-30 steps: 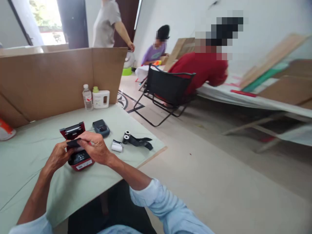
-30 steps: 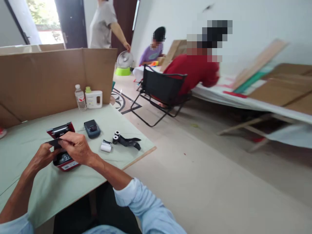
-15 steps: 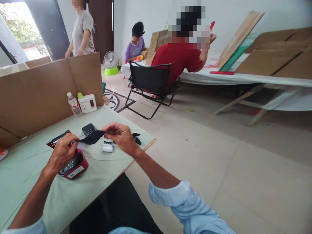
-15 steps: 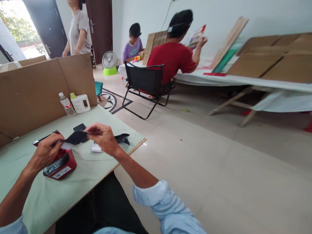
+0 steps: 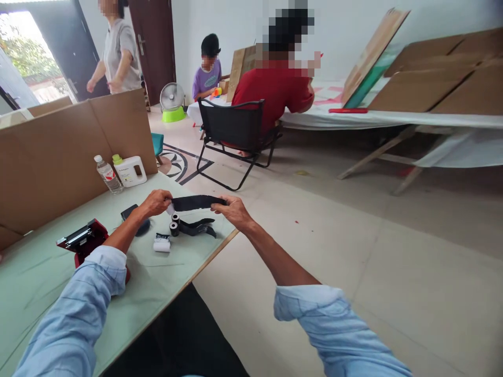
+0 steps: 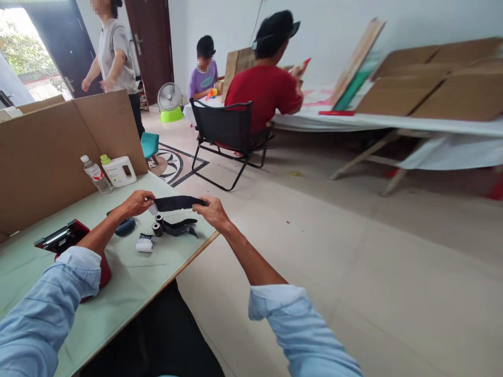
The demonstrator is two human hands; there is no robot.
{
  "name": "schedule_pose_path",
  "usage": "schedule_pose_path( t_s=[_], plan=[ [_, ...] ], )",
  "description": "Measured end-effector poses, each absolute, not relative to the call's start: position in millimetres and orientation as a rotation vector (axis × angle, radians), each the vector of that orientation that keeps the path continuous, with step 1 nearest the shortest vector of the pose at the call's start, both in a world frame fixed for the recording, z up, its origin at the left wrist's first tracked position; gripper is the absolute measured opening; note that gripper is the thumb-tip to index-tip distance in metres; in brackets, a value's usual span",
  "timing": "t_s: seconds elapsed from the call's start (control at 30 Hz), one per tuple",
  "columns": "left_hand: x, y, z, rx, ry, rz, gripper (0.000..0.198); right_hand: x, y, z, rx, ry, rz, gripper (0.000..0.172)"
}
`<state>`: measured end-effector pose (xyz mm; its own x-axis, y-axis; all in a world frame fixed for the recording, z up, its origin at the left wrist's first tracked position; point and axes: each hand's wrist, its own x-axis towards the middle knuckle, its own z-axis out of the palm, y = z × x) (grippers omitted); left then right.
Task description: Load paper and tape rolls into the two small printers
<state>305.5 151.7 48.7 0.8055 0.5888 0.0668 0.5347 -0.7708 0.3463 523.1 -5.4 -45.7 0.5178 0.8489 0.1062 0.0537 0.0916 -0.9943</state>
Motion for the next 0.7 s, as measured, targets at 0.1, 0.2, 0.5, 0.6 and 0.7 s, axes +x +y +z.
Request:
schedule_pose_path(
  t_s=[0.1,0.2,0.5,0.6,0.7],
  plan=[
    [303,148,55,2.414,0.871,0.255,0.02,526,-6,-42,-1.29,-0.786,0.715,0.036],
    [289,131,64,2.056,0.893,0.374,0.015,511,-15,-28,-1.181,-0.773,0.727,0.052],
    [228,10,67,2.284,0.96,1.054,0.017,363,-52,-26,-0.66,-0.785,1.38,0.055],
    [204,-23,62,2.328,0.896,1.071,0.014,333,-63,-37,-0.594,-0.752,1.398,0.053],
    [178,-45,55,2.252,0.864,1.038,0.013,316,-80,-44,-0.622,-0.765,1.453,0.055]
  ],
)
